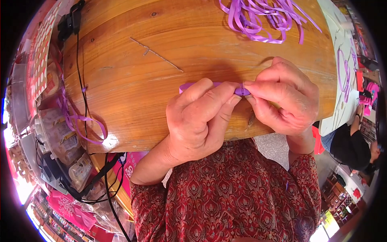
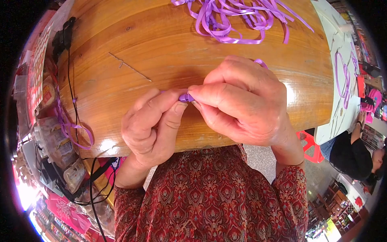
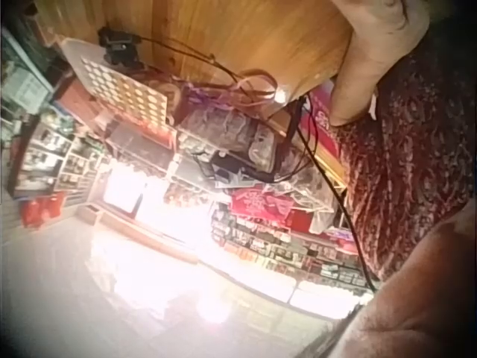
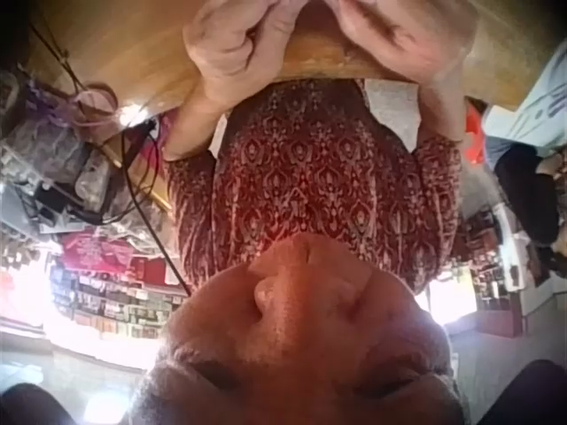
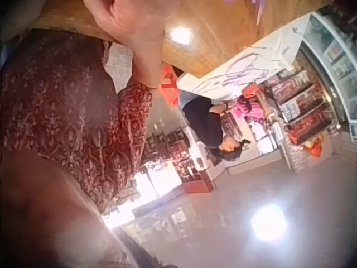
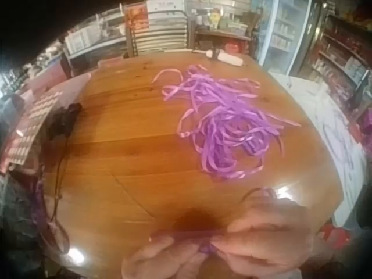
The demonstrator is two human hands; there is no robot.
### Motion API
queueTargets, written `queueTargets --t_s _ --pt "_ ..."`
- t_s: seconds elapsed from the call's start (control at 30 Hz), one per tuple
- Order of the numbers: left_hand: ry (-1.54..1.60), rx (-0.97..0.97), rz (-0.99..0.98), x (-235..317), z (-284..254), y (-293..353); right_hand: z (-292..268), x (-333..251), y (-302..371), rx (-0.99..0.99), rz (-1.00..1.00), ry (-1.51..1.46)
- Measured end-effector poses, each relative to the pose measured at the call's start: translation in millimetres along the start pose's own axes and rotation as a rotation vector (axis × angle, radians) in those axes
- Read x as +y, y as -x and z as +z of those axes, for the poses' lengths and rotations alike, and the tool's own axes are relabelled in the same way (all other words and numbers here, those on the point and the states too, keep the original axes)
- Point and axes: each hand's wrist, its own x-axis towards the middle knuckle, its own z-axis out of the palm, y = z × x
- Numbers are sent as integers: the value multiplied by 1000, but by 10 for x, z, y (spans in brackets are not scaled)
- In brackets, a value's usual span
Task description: The person rolls a purple ribbon by hand and then threads it through a purple plastic bead, repeating the process with another ribbon.
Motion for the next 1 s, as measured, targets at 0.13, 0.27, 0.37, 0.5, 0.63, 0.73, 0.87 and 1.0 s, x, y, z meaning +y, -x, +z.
queueTargets --t_s 0.13,0.27,0.37,0.5,0.63,0.73,0.87,1.0 --pt "-42 -6 17 -8 7 22 -38 5 -19 -38 -10 22" --pt "-42 -46 47 -31 -26 -4 -70 6 -24 -47 -24 13" --pt "4 -48 89 -52 -35 0 -62 -13 -30 -36 -28 -24" --pt "-12 -54 143 -62 -50 -25 -57 -32 -25 -32 -28 -18" --pt "-49 -25 186 -73 -48 6 -39 -49 -29 -19 -47 -2" --pt "-37 -45 148 -47 -55 16 -24 -45 -11 -2 -75 31" --pt "-25 -58 113 -14 -90 -21 -21 -42 -2 -5 -86 -4" --pt "124 -152 79 3 -146 -88 -60 -20 -6 -43 -81 -72"
